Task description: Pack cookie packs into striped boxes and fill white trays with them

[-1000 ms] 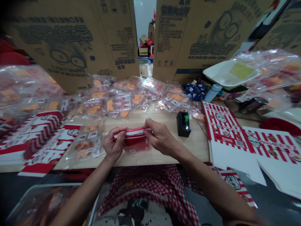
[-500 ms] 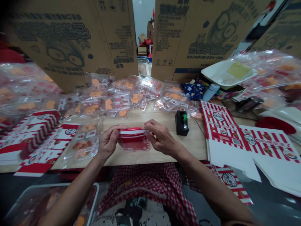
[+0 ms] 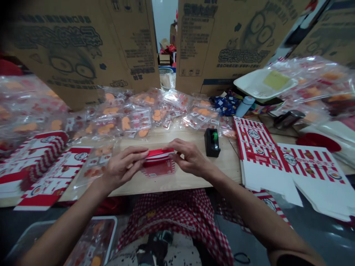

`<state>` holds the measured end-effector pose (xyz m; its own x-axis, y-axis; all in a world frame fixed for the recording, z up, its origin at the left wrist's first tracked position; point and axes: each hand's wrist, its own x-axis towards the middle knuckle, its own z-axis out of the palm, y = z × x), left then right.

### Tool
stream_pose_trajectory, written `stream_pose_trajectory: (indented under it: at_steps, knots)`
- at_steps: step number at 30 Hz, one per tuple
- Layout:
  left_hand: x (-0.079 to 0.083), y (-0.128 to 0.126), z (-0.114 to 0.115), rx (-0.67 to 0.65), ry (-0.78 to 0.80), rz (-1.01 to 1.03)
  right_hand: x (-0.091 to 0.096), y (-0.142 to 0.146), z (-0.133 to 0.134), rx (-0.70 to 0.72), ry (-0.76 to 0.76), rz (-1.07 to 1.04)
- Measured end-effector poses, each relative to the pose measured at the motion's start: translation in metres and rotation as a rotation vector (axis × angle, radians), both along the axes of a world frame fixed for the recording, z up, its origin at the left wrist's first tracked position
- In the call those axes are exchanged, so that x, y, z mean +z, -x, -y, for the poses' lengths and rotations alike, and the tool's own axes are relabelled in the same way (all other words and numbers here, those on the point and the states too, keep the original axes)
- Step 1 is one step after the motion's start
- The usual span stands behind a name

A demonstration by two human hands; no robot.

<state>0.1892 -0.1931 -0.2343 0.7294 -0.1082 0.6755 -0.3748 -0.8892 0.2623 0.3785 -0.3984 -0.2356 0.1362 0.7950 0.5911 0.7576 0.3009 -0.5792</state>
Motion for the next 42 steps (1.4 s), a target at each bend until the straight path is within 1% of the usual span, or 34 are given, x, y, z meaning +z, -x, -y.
stream_pose_trajectory:
  at_steps: [2, 4, 5, 7, 10, 13, 16, 18, 19, 20, 22, 24, 25, 28, 30, 32, 33, 36, 38, 40, 42]
  knots:
    - [-0.003, -0.005, 0.011, 0.022, -0.025, 0.012, -0.01, 0.004, -0.001, -0.061, -0.071, -0.071]
    - [-0.006, -0.01, 0.02, 0.023, -0.042, 0.013, -0.017, 0.004, -0.001, -0.08, -0.157, -0.02]
    - [-0.006, -0.013, 0.022, 0.027, -0.04, 0.017, -0.019, 0.002, -0.001, -0.063, -0.181, 0.037]
    - [-0.007, -0.017, 0.024, 0.039, -0.021, 0.032, -0.016, -0.006, -0.001, -0.003, -0.172, 0.159]
    - [-0.006, -0.022, 0.02, 0.054, 0.008, 0.037, -0.004, -0.021, -0.001, 0.081, -0.069, 0.272]
    - [-0.005, -0.024, 0.016, 0.026, 0.017, 0.003, 0.001, -0.025, -0.002, 0.108, -0.012, 0.216]
    - [-0.006, -0.022, 0.016, 0.027, -0.006, 0.0, -0.007, -0.018, -0.002, 0.072, -0.072, 0.098]
    - [-0.007, -0.022, 0.017, 0.048, -0.006, 0.016, -0.013, -0.015, -0.002, 0.052, -0.118, 0.09]
    - [-0.007, -0.022, 0.017, 0.05, 0.002, 0.02, -0.013, -0.017, -0.002, 0.054, -0.11, 0.094]
    - [-0.007, -0.023, 0.017, 0.044, 0.012, 0.019, -0.011, -0.019, -0.002, 0.071, -0.072, 0.087]
    - [-0.005, -0.026, 0.017, 0.035, 0.028, 0.006, 0.001, -0.028, -0.002, 0.124, 0.081, 0.032]
    - [-0.002, -0.027, 0.017, 0.047, 0.032, -0.021, 0.02, -0.036, -0.003, 0.158, 0.258, -0.019]
    - [-0.001, -0.027, 0.017, 0.058, 0.027, -0.035, 0.03, -0.038, -0.004, 0.157, 0.325, -0.008]
    - [0.001, -0.025, 0.019, 0.083, 0.031, -0.063, 0.055, -0.034, -0.009, 0.079, 0.429, 0.16]
    - [0.002, -0.023, 0.02, 0.09, 0.047, -0.072, 0.061, -0.025, -0.012, 0.036, 0.476, 0.296]
    - [0.001, -0.022, 0.019, 0.095, 0.058, -0.075, 0.055, -0.016, -0.016, 0.013, 0.458, 0.411]
    - [0.001, -0.022, 0.019, 0.094, 0.059, -0.073, 0.049, -0.013, -0.018, -0.002, 0.412, 0.458]
    - [-0.001, -0.023, 0.016, 0.064, 0.063, -0.056, 0.024, -0.009, -0.022, -0.076, 0.181, 0.527]
    - [-0.003, -0.025, 0.014, 0.027, 0.078, -0.035, 0.011, -0.012, -0.02, -0.092, 0.065, 0.467]
    - [-0.005, -0.027, 0.012, 0.007, 0.128, -0.004, 0.004, -0.017, -0.016, -0.02, 0.033, 0.307]
    - [-0.006, -0.028, 0.011, 0.013, 0.191, 0.013, 0.002, -0.023, -0.01, 0.086, 0.024, 0.148]
